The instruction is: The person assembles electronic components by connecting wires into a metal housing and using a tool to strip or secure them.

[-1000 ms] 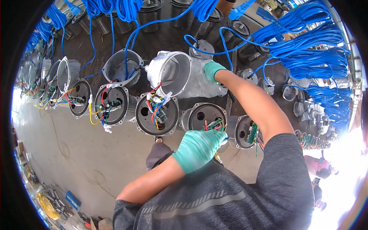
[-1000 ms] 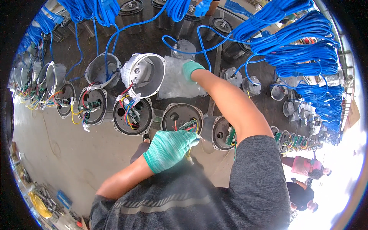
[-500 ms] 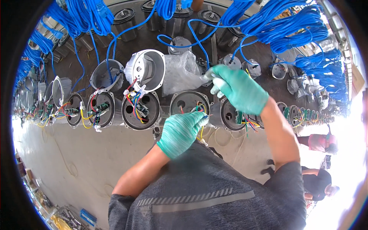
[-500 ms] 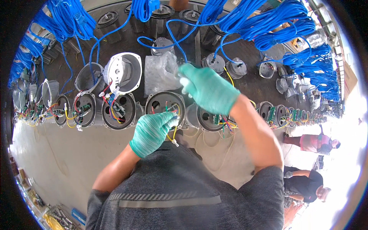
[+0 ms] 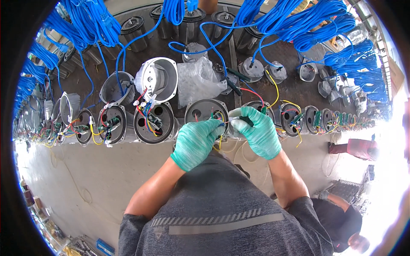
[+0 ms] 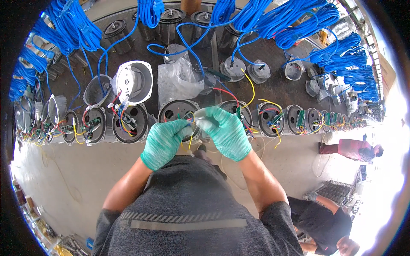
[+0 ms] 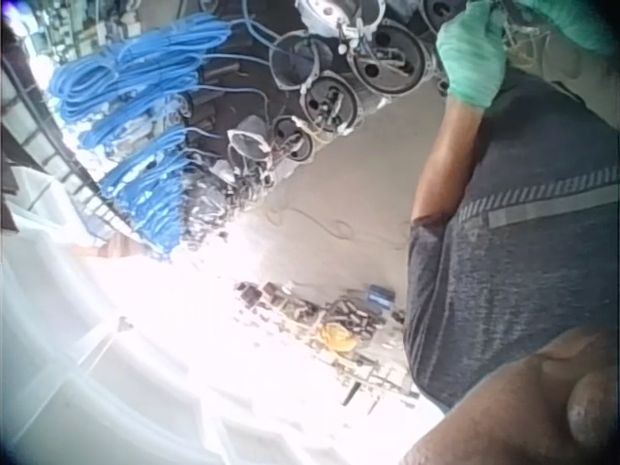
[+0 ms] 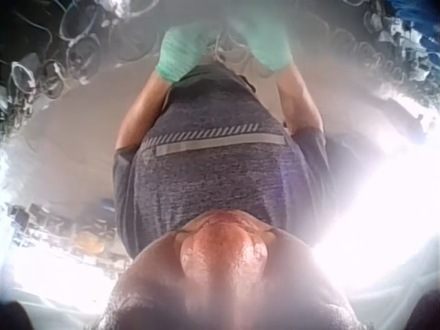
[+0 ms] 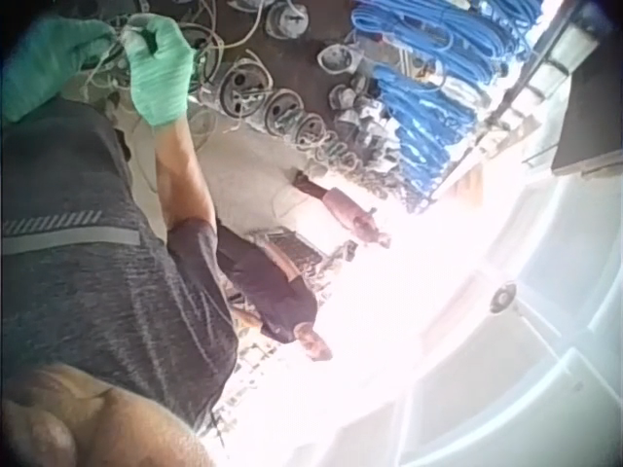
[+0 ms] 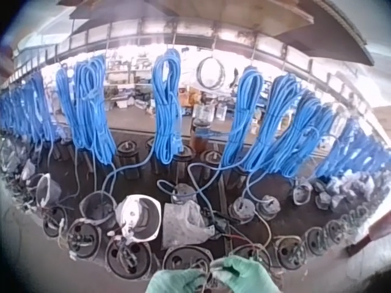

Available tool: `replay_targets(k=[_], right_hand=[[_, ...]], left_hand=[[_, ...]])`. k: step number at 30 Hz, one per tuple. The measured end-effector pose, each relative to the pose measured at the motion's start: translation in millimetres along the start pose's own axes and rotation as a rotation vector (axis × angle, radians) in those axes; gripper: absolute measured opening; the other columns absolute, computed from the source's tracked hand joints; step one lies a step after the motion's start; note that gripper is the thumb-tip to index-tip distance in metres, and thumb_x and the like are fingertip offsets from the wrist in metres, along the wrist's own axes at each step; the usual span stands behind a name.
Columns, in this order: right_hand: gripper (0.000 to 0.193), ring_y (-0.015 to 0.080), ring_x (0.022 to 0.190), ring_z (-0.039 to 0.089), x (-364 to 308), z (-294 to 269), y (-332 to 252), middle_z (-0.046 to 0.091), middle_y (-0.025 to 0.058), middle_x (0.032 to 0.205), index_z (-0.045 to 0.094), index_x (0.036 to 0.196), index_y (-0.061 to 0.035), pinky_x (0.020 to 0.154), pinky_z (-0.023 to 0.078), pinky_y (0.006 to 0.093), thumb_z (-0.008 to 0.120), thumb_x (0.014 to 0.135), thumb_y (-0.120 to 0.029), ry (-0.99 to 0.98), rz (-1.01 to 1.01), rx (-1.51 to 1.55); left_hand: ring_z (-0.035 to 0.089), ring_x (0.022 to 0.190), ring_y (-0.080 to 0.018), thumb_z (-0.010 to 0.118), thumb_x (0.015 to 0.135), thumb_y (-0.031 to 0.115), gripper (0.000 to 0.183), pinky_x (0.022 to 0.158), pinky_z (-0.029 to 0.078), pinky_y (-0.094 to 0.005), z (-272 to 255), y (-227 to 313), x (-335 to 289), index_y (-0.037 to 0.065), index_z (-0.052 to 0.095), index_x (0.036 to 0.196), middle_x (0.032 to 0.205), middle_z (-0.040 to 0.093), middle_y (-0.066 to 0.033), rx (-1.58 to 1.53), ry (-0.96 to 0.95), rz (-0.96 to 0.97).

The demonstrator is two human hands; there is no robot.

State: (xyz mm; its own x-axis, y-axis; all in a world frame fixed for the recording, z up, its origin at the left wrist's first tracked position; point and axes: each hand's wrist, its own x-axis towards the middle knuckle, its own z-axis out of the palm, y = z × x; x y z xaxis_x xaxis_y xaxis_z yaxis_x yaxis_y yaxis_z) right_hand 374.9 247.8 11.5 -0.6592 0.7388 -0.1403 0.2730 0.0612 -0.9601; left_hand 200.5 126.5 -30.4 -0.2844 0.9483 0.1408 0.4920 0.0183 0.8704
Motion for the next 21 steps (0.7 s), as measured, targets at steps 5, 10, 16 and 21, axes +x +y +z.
replay_targets(k=[5,10,16,21], right_hand=[[0.022,0.0097,0.084,0.068,6,3,-7,0.076,0.0041,0.098,0.075,0.120,-0.0035,0.077,0.056,0.0281,0.075,0.099,-0.010,-0.161,0.068,-0.066],[0.029,0.0173,0.085,0.072,15,0,-8,0.074,0.0116,0.099,0.074,0.121,-0.0015,0.079,0.057,0.0303,0.079,0.096,-0.014,-0.222,-0.190,-0.355],[0.035,0.0172,0.091,0.076,58,-33,-73,0.078,0.0095,0.103,0.072,0.128,-0.0035,0.081,0.059,0.0311,0.076,0.098,-0.022,-0.307,-0.264,-0.641],[0.050,0.0261,0.113,0.074,192,-95,-34,0.074,0.0187,0.126,0.067,0.137,-0.0010,0.096,0.057,0.0376,0.074,0.098,-0.031,-0.316,-0.057,-0.897]], left_hand=[[0.076,0.080,-0.0379,0.075,0.097,0.015,0.023,0.070,0.059,-0.0387,-5,3,0,0.000,0.078,0.114,0.091,0.075,-0.0244,-0.030,-0.022,-0.023],[0.071,0.076,-0.0422,0.074,0.096,0.017,0.020,0.064,0.055,-0.0470,-3,-7,1,0.005,0.079,0.112,0.090,0.073,-0.0215,0.065,-0.065,0.014],[0.074,0.084,-0.0390,0.076,0.096,0.016,0.023,0.070,0.059,-0.0436,-4,-8,-1,0.006,0.079,0.116,0.100,0.077,-0.0196,0.027,-0.007,0.040],[0.077,0.094,-0.0359,0.077,0.095,0.013,0.023,0.079,0.062,-0.0406,-9,4,1,0.006,0.079,0.117,0.106,0.078,-0.0178,-0.046,-0.023,-0.008]])
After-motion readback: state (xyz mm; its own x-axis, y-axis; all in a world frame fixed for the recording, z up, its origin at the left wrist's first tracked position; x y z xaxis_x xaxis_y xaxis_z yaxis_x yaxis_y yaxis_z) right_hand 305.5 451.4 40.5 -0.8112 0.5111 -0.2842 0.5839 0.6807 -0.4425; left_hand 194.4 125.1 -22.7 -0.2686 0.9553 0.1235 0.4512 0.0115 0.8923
